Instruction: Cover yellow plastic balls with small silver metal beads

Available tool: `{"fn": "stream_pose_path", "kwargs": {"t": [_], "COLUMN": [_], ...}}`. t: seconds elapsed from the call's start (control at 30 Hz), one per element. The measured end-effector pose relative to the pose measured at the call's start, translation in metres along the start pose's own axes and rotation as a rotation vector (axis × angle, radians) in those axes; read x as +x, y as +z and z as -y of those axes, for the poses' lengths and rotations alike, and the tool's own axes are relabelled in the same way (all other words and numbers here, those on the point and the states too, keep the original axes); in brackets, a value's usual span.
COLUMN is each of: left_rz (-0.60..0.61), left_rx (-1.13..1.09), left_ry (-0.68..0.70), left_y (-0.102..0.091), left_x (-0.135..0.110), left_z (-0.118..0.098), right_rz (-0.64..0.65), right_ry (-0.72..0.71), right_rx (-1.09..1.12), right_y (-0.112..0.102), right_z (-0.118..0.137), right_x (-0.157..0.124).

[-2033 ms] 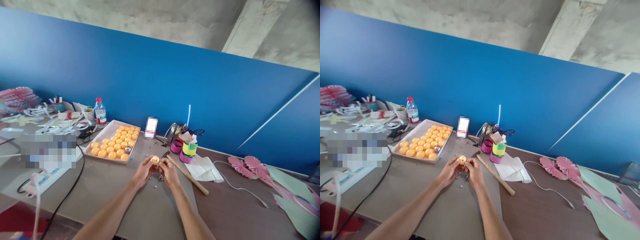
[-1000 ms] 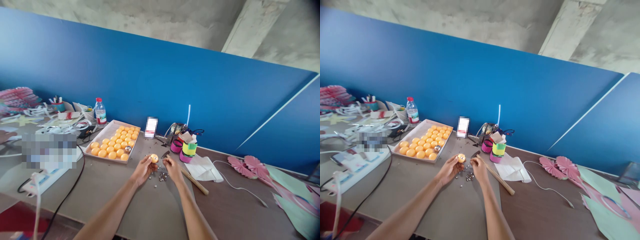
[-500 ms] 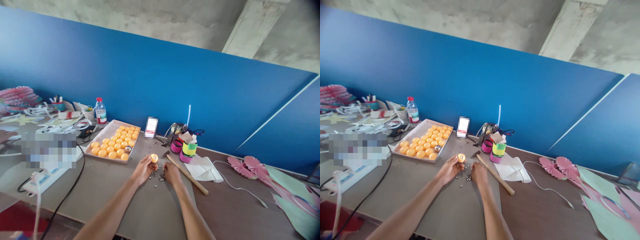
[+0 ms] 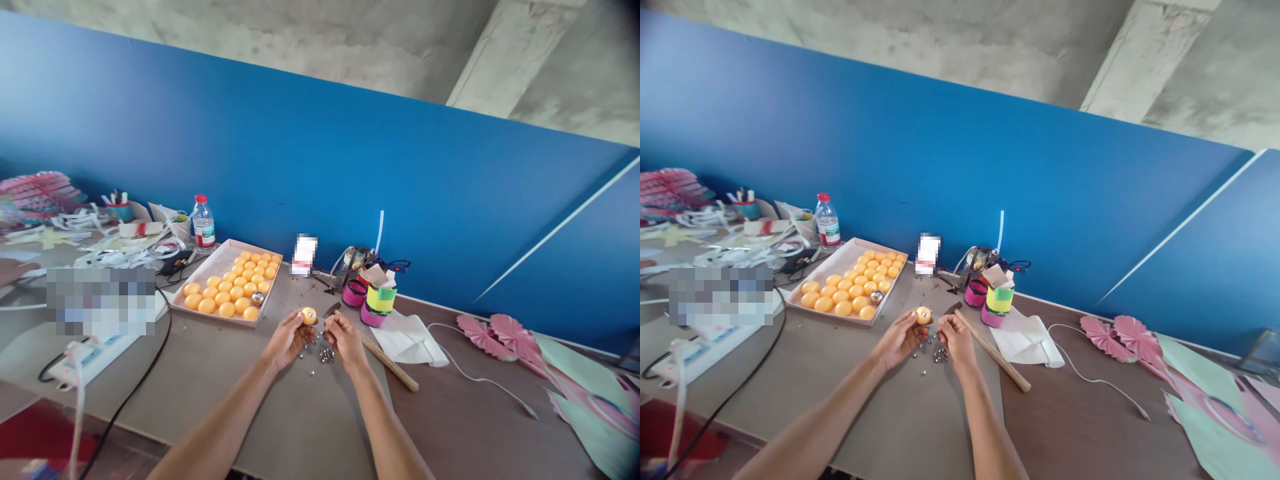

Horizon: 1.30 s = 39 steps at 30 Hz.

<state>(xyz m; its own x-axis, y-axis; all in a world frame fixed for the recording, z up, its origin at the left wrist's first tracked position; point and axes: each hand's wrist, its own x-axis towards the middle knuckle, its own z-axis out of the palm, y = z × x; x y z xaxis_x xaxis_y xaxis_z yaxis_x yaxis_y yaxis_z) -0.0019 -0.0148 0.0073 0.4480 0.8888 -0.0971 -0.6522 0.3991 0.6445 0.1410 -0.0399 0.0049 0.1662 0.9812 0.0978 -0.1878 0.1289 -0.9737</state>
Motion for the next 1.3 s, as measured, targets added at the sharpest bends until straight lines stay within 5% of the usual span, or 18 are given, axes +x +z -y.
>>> {"fn": "stream_pose_path", "kwargs": {"t": [0.3, 1.3], "left_rz": [-0.001, 0.039], "left_rx": [-0.011, 0.034], "left_ry": [-0.015, -0.018], "left_y": [0.001, -0.002], "left_x": [-0.001, -0.001], "left_z": [0.001, 0.007], "right_rz": [0.090, -0.012], "right_ry": [0.116, 0.119], "right_rx": [0.318, 0.121], "right_y": [0.007, 0.013], "right_z": [0.006, -0.005], "right_x": [-0.007, -0.004]}}
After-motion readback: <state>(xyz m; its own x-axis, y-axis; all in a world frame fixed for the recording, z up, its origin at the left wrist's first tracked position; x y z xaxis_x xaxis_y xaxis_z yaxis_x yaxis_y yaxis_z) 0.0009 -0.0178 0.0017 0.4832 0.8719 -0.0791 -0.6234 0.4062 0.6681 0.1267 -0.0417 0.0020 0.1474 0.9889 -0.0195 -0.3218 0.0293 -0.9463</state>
